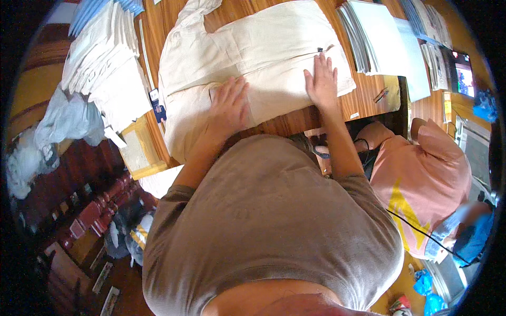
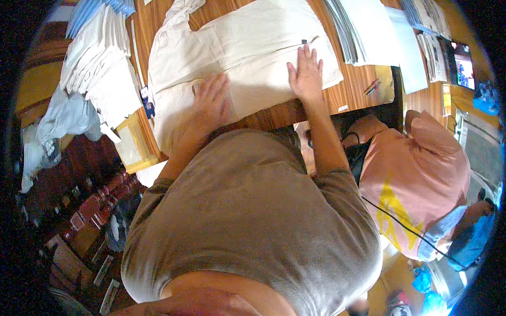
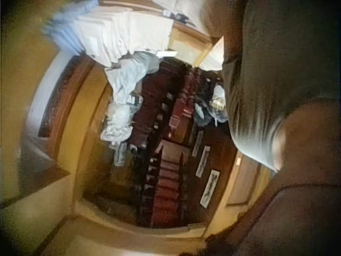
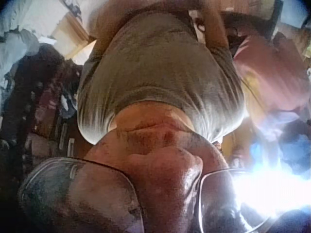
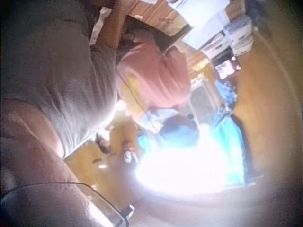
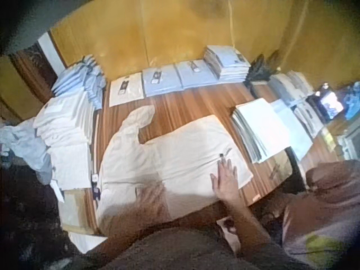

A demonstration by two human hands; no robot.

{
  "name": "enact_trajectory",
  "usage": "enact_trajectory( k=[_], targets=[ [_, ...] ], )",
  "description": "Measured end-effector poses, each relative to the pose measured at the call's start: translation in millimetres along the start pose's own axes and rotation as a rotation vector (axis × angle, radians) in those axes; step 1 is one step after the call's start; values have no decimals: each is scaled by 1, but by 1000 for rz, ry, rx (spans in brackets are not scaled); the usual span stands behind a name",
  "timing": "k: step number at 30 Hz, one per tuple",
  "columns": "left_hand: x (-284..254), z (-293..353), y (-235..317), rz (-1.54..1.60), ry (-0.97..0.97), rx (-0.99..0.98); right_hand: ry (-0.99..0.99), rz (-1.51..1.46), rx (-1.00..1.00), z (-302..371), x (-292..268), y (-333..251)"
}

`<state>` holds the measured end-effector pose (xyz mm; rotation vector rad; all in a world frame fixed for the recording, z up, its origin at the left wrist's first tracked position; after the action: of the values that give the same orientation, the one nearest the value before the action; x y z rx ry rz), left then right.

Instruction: The person folds shirts by hand on a wooden table, using a cardboard template for uniform sizing and placing them into stacks.

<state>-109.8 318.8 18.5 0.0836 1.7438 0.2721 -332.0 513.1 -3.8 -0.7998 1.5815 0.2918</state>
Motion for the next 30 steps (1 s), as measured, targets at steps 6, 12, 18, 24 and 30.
enact_trajectory(
  k=[6,12,18,24,30],
  targets=[
    [26,20,11,42,-75,-138,-96,82,-32,19,-6,40],
    [-35,39,7,372,39,-209,-316,29,-215,17,-20,-80],
    [-133,182,-4,579,358,-720,-549,-653,-1156,101,-22,-382],
    [-129,310,-16,656,523,-1134,-495,-308,-1443,150,46,-464],
    [-125,315,-57,600,784,-1032,-568,-1020,-899,32,37,-435]
  ],
)
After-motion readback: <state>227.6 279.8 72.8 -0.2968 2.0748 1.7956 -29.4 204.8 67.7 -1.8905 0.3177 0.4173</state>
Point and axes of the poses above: each hand's wrist, its own z-axis away from the middle knuckle, its own x-axis out of the palm, y = z × x, the point moved 10 cm from there along -z, towards the middle knuckle
